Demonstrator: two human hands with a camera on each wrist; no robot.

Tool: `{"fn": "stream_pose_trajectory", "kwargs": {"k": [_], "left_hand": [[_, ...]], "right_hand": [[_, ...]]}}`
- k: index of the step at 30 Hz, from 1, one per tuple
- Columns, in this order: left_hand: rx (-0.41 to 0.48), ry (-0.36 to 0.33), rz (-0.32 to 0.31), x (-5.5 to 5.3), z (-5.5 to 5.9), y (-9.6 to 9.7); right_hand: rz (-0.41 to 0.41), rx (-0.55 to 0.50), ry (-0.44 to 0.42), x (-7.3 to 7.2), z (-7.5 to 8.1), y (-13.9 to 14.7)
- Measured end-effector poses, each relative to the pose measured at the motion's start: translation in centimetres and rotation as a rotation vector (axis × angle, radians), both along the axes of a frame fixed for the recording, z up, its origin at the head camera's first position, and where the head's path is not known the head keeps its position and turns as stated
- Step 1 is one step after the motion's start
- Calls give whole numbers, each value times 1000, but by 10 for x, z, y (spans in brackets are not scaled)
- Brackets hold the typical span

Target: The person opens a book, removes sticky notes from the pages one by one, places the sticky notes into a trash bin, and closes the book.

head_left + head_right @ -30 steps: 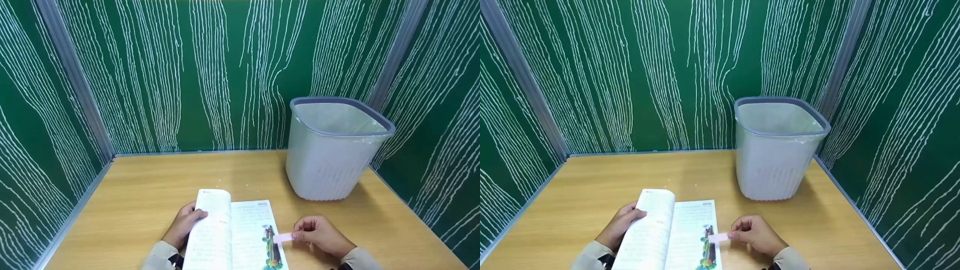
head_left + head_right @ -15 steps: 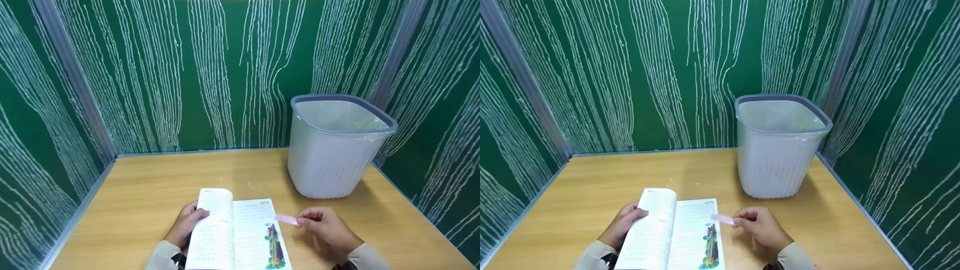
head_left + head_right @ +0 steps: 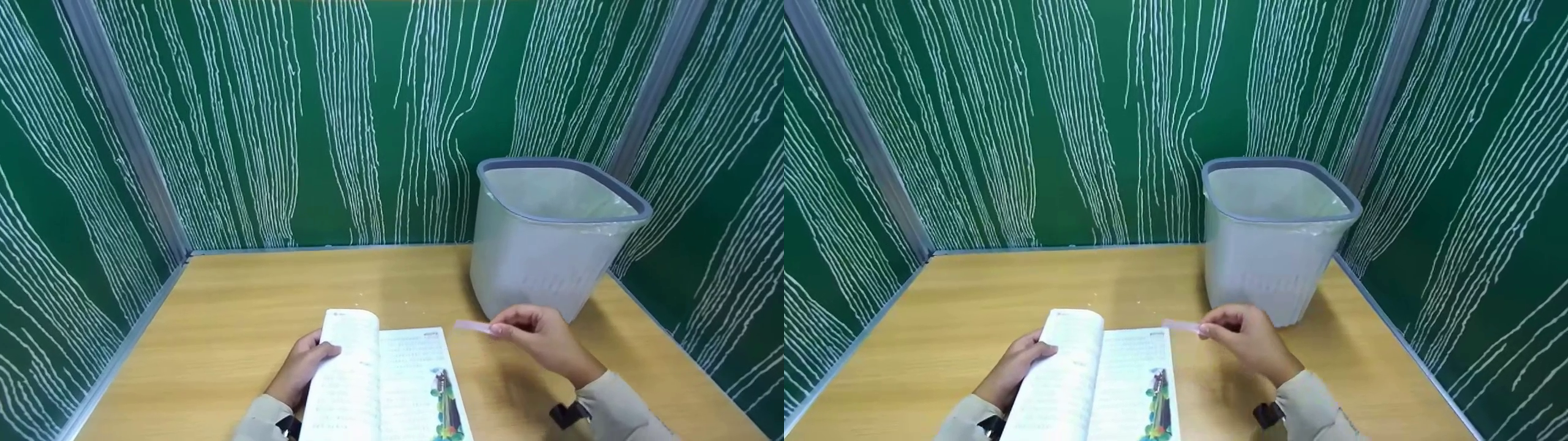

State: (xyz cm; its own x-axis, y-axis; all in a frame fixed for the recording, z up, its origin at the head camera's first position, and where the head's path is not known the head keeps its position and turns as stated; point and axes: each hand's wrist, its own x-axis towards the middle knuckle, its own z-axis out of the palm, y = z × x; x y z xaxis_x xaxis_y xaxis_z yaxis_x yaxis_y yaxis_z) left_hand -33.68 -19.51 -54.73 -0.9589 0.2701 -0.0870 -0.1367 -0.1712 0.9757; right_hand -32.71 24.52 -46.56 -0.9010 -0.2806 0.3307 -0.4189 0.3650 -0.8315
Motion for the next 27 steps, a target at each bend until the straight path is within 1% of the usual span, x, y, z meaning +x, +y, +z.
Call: {"fn": "stream_pose_trajectory", "kwargs": {"k": [3, 5, 9, 14, 17, 22, 27], "left_hand": [[4, 7, 6, 0, 0, 0], [5, 12, 5, -2, 0, 0], [-4, 15, 1, -2, -1, 0], [2, 12, -2, -1, -3, 0], [5, 7, 0, -1, -3, 0], [-9, -3, 6, -1, -1, 0], [-8, 2, 1, 0, -1, 0]], "right_hand": [[-27, 9, 47, -3, 16, 3], [-43, 5, 62, -5, 26, 5], [-83, 5, 56, -7, 42, 11], [-112, -62, 42, -8, 55, 15], [-128, -91, 66, -10, 63, 16], [-170, -82, 120, -12, 76, 17], [-217, -63, 137, -13, 90, 18]]}}
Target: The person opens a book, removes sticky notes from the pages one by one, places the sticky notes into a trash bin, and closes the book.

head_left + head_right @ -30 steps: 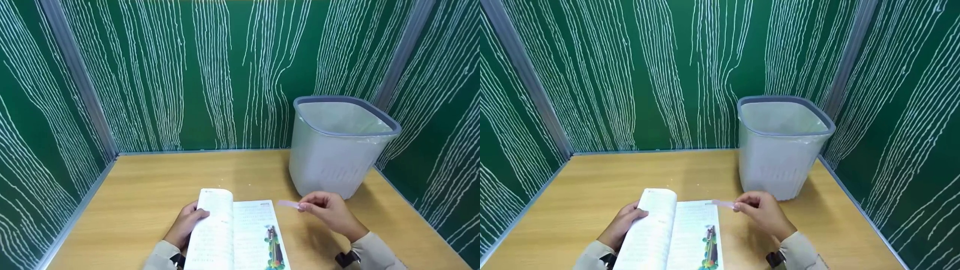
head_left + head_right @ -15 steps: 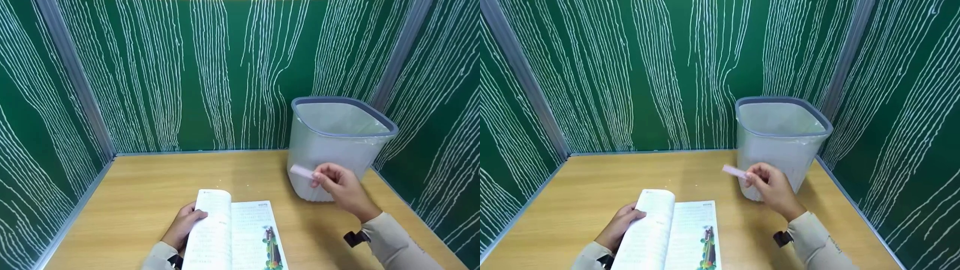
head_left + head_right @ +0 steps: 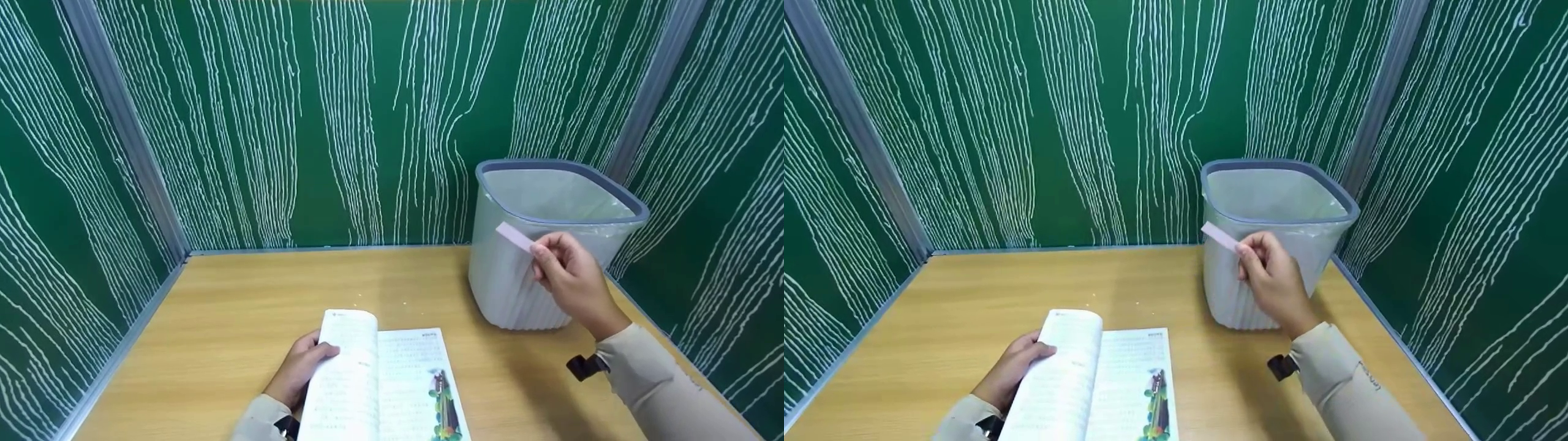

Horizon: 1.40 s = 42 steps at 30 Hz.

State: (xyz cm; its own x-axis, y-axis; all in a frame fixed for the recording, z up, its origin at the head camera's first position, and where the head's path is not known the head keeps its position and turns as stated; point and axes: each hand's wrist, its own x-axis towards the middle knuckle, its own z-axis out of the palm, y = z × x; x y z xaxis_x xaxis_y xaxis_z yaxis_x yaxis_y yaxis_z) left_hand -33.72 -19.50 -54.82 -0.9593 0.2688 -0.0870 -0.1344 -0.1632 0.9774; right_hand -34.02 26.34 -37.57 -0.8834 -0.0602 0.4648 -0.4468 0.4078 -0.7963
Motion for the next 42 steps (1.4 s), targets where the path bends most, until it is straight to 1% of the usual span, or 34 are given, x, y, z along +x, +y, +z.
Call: {"fn": "stream_pose_trajectory", "kwargs": {"k": [7, 11, 21, 29, 36, 42], "left_hand": [[19, 15, -2, 2, -2, 0], [27, 26, -1, 4, -1, 1], [31, 36, 3, 4, 1, 2], [26, 42, -3, 2, 2, 2], [26, 27, -5, 3, 3, 2], [29, 25, -8, 2, 2, 2]], "right_hand": [[-90, 35, 35, -5, 16, 2], [-123, 64, 69, -7, 24, 6], [-185, 156, 109, -12, 48, 13], [-228, 226, 137, -11, 67, 13], [-306, 282, 148, -10, 73, 16], [-318, 283, 141, -14, 78, 19]]}}
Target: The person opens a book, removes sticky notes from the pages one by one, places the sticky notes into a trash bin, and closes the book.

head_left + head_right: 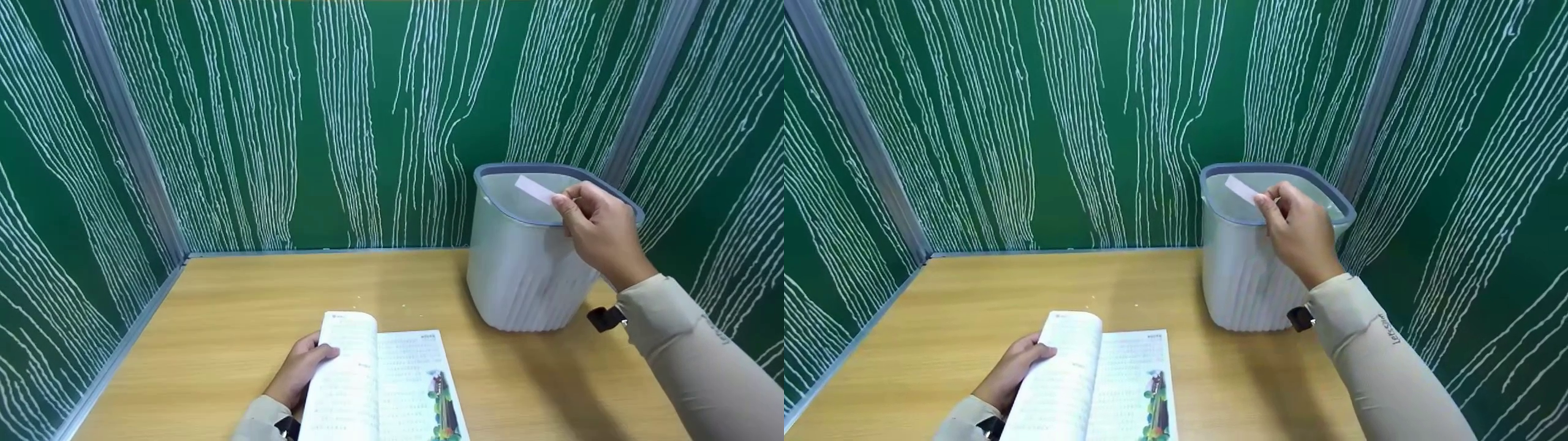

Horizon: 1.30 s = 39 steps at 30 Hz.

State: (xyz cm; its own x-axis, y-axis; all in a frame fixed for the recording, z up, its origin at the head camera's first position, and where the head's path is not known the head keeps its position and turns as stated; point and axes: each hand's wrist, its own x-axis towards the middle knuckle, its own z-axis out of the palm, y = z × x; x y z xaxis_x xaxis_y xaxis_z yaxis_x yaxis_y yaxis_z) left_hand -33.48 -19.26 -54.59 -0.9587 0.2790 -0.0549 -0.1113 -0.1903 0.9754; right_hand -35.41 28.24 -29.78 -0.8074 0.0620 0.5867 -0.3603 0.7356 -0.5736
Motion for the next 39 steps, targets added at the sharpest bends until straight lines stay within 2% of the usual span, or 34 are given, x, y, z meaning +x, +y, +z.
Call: {"fn": "stream_pose_trajectory", "kwargs": {"k": [5, 13, 18, 31, 39], "left_hand": [[4, 3, -2, -2, -1, 0], [-14, 21, 11, -1, -3, 1], [-8, 5, 12, -1, -2, 1], [-18, 18, -8, -3, -1, -1], [-13, 15, -8, -3, -1, -1]], "right_hand": [[-33, 23, -4, -4, 0, 3], [-71, 69, 3, -9, -3, 7], [-111, 87, 26, -11, -1, 8], [-176, 133, 64, -13, 8, 8], [-235, 134, 84, -13, 5, 9]]}}
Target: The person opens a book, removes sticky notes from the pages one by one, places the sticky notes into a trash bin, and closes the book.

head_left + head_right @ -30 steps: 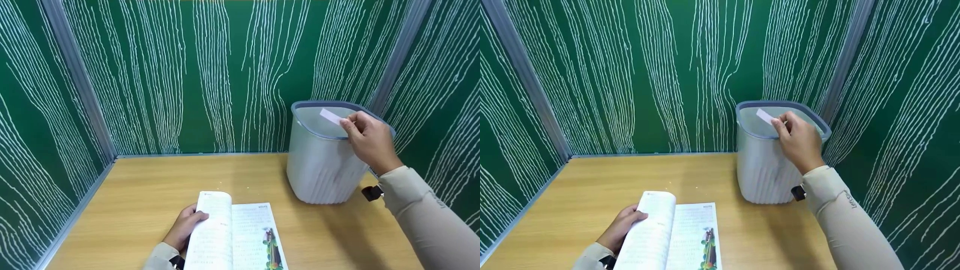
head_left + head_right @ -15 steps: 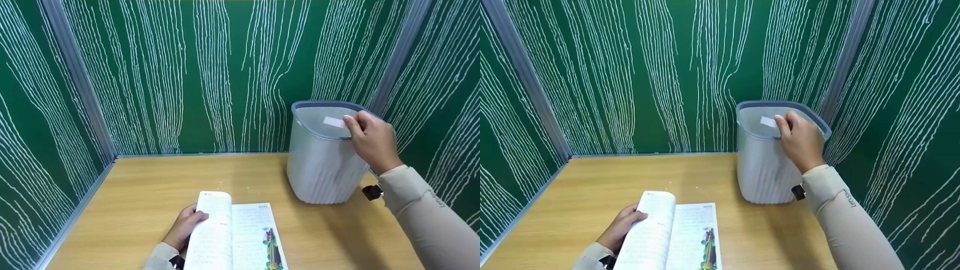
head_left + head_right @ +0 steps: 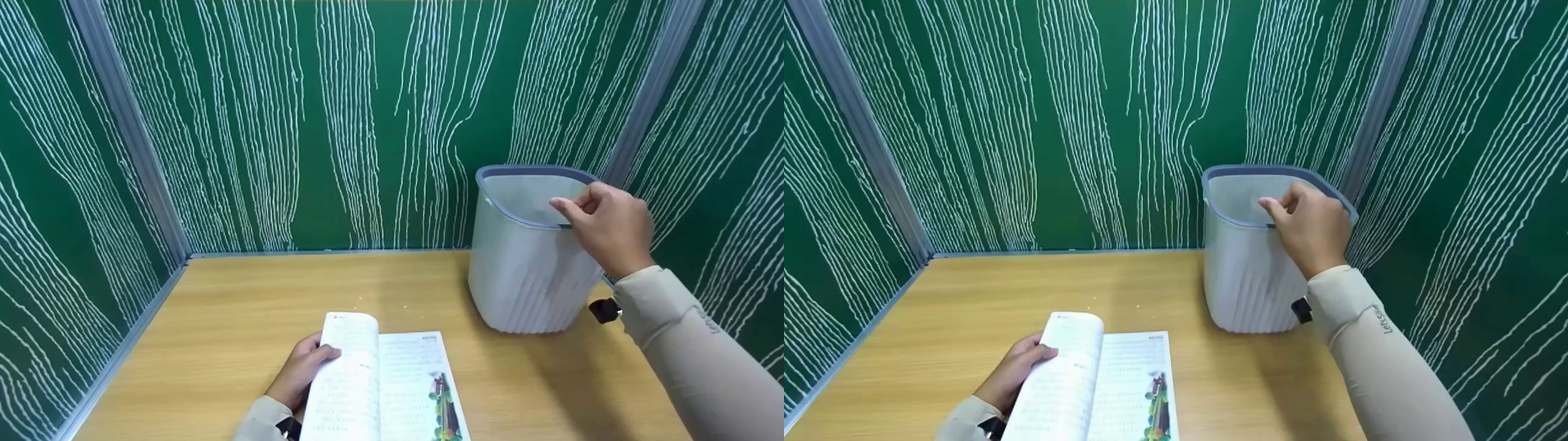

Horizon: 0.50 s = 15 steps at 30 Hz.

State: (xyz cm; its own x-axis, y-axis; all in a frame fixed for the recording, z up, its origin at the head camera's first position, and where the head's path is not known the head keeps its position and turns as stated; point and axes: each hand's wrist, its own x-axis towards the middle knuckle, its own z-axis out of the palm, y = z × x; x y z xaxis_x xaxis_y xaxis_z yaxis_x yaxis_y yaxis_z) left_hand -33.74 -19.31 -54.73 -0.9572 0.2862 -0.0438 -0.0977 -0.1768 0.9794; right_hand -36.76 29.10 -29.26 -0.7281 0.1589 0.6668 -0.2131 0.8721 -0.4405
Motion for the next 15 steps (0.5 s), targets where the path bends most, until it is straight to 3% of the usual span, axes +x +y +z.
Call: {"fn": "stream_pose_trajectory", "kwargs": {"k": [12, 15], "left_hand": [[0, -5, 10, 1, 0, 0], [-3, -7, 8, 1, 0, 1]], "right_hand": [[-29, -62, 84, 7, 1, -9], [-21, -61, 184, 14, -3, -17]]}}
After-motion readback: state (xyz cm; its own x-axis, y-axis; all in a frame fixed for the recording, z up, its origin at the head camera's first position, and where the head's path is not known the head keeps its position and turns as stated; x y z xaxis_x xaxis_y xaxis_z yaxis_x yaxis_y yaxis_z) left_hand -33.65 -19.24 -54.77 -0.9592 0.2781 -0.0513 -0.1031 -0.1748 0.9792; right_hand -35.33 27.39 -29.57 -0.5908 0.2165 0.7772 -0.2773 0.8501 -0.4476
